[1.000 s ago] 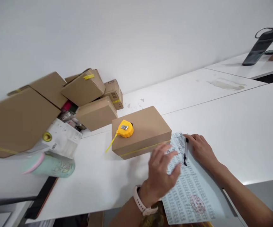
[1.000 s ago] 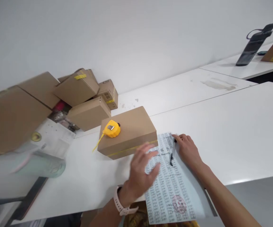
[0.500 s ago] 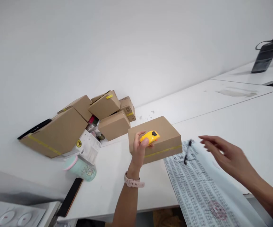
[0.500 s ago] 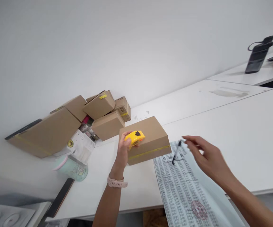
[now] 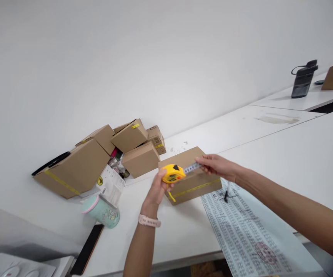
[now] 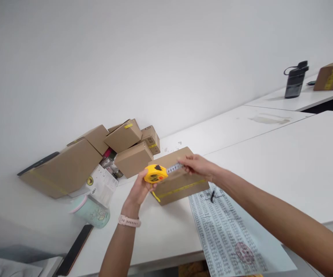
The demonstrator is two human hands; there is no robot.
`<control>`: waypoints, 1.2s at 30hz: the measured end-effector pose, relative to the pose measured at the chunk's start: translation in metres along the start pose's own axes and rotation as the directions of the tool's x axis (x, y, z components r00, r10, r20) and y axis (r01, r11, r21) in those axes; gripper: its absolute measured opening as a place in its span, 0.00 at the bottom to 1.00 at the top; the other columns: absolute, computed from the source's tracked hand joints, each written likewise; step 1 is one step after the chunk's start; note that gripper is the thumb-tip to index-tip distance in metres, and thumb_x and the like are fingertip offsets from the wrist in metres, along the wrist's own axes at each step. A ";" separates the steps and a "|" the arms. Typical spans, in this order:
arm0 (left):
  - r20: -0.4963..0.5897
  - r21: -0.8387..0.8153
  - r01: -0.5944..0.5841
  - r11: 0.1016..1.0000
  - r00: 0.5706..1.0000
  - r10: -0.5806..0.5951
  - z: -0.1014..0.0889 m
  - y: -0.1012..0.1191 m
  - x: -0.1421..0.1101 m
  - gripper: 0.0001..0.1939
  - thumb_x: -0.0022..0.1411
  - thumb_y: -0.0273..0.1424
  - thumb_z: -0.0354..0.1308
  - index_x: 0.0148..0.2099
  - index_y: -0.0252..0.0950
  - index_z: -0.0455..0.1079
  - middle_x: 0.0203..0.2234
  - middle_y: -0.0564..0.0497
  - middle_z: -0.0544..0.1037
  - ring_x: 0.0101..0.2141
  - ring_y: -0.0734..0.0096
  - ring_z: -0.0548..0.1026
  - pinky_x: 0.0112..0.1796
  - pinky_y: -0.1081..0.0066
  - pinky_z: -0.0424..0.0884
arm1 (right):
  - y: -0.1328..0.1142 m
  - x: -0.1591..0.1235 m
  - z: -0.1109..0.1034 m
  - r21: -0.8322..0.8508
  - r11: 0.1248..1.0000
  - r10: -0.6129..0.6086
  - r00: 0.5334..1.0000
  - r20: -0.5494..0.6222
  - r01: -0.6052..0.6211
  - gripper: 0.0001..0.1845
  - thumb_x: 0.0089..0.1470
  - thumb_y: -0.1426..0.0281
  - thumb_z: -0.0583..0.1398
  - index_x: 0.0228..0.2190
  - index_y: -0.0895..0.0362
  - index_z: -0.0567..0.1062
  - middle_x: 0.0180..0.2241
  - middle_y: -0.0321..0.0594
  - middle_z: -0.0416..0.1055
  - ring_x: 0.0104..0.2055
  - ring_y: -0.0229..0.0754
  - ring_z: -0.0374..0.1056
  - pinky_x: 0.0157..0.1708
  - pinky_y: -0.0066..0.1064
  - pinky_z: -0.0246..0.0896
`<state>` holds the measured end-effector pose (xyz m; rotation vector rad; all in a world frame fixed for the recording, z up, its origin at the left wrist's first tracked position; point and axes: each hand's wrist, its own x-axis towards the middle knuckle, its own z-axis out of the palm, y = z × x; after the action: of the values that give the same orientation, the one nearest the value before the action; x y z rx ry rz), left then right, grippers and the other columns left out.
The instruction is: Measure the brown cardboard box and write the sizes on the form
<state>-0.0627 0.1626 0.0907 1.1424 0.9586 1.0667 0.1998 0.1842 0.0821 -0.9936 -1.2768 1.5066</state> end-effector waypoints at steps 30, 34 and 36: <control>-0.045 0.061 0.218 0.974 0.975 -0.216 -0.145 -0.008 0.048 0.23 0.67 0.42 0.56 0.56 0.31 0.69 0.34 0.42 0.82 0.20 0.74 0.72 0.18 0.79 0.58 | 0.069 0.085 -0.069 -0.187 0.981 -0.026 0.914 -0.405 -0.055 0.23 0.36 0.56 0.75 0.30 0.57 0.78 0.31 0.44 0.76 0.34 0.45 0.71 0.30 0.35 0.67; -0.030 0.059 0.204 0.977 0.979 -0.203 -0.146 -0.011 0.048 0.22 0.67 0.42 0.55 0.55 0.30 0.70 0.32 0.42 0.82 0.19 0.75 0.71 0.18 0.78 0.60 | 0.068 0.084 -0.072 -0.260 0.959 0.002 0.918 -0.396 -0.114 0.22 0.37 0.52 0.74 0.24 0.57 0.78 0.31 0.48 0.78 0.33 0.46 0.71 0.30 0.37 0.68; -0.017 0.067 0.209 0.976 0.978 -0.208 -0.147 -0.013 0.049 0.23 0.67 0.43 0.55 0.53 0.28 0.71 0.30 0.42 0.82 0.18 0.75 0.70 0.18 0.78 0.61 | 0.068 0.084 -0.073 -0.325 0.935 0.004 0.922 -0.387 -0.140 0.23 0.39 0.50 0.72 0.22 0.57 0.78 0.30 0.50 0.78 0.33 0.48 0.72 0.31 0.39 0.68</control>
<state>-0.1907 0.2411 0.0514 1.0660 1.1045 0.8765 0.2376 0.2804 0.0021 -1.4996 -1.2494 1.0825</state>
